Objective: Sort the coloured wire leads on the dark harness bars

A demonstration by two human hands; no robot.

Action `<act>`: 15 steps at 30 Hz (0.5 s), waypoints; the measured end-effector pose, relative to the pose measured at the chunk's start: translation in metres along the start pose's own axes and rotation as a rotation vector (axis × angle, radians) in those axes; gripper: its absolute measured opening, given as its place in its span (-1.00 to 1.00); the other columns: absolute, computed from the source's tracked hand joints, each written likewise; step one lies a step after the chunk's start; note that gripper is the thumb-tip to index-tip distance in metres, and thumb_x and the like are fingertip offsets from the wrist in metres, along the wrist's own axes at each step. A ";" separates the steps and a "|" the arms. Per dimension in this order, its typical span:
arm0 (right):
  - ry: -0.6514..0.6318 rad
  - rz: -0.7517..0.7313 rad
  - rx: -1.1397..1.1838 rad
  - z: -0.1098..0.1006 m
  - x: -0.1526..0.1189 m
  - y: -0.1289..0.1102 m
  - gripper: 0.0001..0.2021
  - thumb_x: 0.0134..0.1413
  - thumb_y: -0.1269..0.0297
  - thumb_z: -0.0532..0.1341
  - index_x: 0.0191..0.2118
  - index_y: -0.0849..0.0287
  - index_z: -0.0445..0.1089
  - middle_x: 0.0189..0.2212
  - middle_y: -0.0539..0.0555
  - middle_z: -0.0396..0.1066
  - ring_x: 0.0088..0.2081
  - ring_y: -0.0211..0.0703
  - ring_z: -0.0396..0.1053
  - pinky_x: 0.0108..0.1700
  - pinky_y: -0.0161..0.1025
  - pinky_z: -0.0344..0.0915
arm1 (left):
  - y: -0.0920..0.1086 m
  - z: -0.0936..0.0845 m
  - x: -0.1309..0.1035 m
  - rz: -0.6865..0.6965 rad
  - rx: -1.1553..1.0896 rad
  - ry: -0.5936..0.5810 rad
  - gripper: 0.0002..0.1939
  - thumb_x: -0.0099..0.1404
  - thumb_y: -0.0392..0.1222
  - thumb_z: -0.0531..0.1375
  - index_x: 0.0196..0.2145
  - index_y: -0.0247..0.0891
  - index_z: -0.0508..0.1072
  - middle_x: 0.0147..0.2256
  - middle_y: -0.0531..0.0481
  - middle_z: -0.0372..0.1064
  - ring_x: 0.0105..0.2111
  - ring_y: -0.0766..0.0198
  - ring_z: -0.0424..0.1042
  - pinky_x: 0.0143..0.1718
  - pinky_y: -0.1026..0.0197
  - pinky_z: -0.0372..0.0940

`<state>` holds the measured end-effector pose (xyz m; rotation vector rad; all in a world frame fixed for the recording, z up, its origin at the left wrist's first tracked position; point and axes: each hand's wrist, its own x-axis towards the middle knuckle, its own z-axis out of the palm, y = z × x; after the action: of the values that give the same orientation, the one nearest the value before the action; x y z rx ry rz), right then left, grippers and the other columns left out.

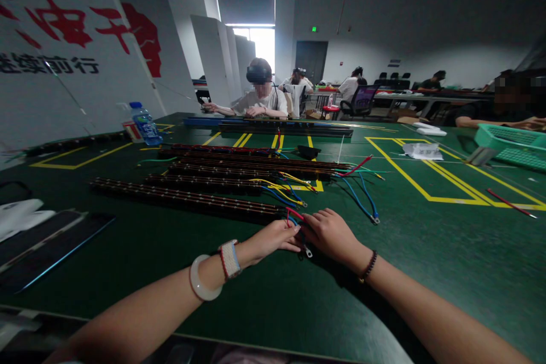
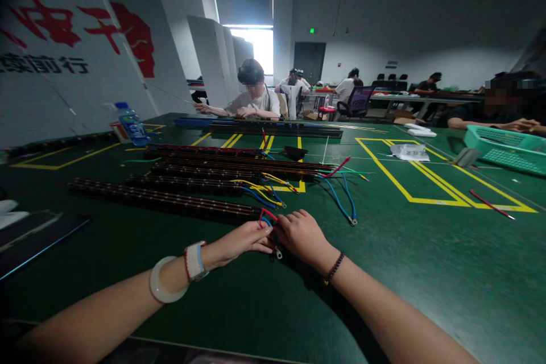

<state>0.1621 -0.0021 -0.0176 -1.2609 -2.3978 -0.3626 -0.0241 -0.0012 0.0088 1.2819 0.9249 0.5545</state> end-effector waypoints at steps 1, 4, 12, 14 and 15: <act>-0.004 0.003 0.002 0.000 0.000 0.000 -0.74 0.26 0.21 0.02 -0.13 0.22 0.37 -0.38 0.08 0.31 -0.34 -0.36 0.22 -0.20 -0.31 -0.07 | 0.000 0.001 -0.001 0.004 -0.032 0.008 -0.64 0.19 -0.04 0.21 -0.27 -0.42 0.26 -0.29 -0.11 0.36 -0.26 0.30 0.42 -0.04 0.11 0.28; -0.011 0.018 0.015 0.000 -0.001 -0.001 -0.73 0.25 0.20 0.02 -0.09 0.20 0.37 -0.36 0.07 0.32 -0.32 -0.34 0.22 -0.18 -0.31 -0.05 | 0.001 0.006 -0.005 0.006 -0.150 -0.004 -0.67 0.17 -0.10 0.24 -0.25 -0.41 0.28 -0.21 -0.13 0.36 -0.18 0.28 0.41 0.02 0.12 0.24; -0.057 0.123 0.168 -0.002 0.002 -0.006 -0.78 0.17 0.20 0.09 -0.19 0.19 0.38 -0.35 0.03 0.33 -0.29 -0.32 0.23 -0.19 -0.33 -0.03 | -0.003 0.006 -0.003 -0.099 -0.462 -0.086 -0.80 0.22 -0.27 0.19 -0.22 -0.43 0.32 -0.21 -0.19 0.38 -0.24 0.25 0.45 0.00 0.07 0.24; -0.055 0.145 0.213 -0.001 0.001 -0.006 -0.79 0.15 0.21 0.10 -0.20 0.20 0.38 -0.34 0.02 0.33 -0.28 -0.33 0.23 -0.20 -0.34 -0.02 | -0.004 0.006 -0.002 -0.141 -0.520 -0.091 -0.84 0.24 -0.29 0.15 -0.24 -0.45 0.33 -0.23 -0.19 0.39 -0.25 0.24 0.45 0.00 0.07 0.23; -0.052 0.152 0.231 -0.001 0.001 -0.006 -0.80 0.14 0.22 0.10 -0.20 0.19 0.37 -0.33 0.02 0.33 -0.28 -0.33 0.23 -0.21 -0.35 -0.01 | -0.005 0.007 -0.002 -0.154 -0.548 -0.093 -0.86 0.25 -0.31 0.13 -0.25 -0.46 0.33 -0.23 -0.20 0.39 -0.24 0.24 0.45 0.02 0.07 0.22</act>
<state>0.1565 -0.0051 -0.0169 -1.3477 -2.2888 -0.0079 -0.0200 -0.0077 0.0048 0.7297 0.7189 0.5715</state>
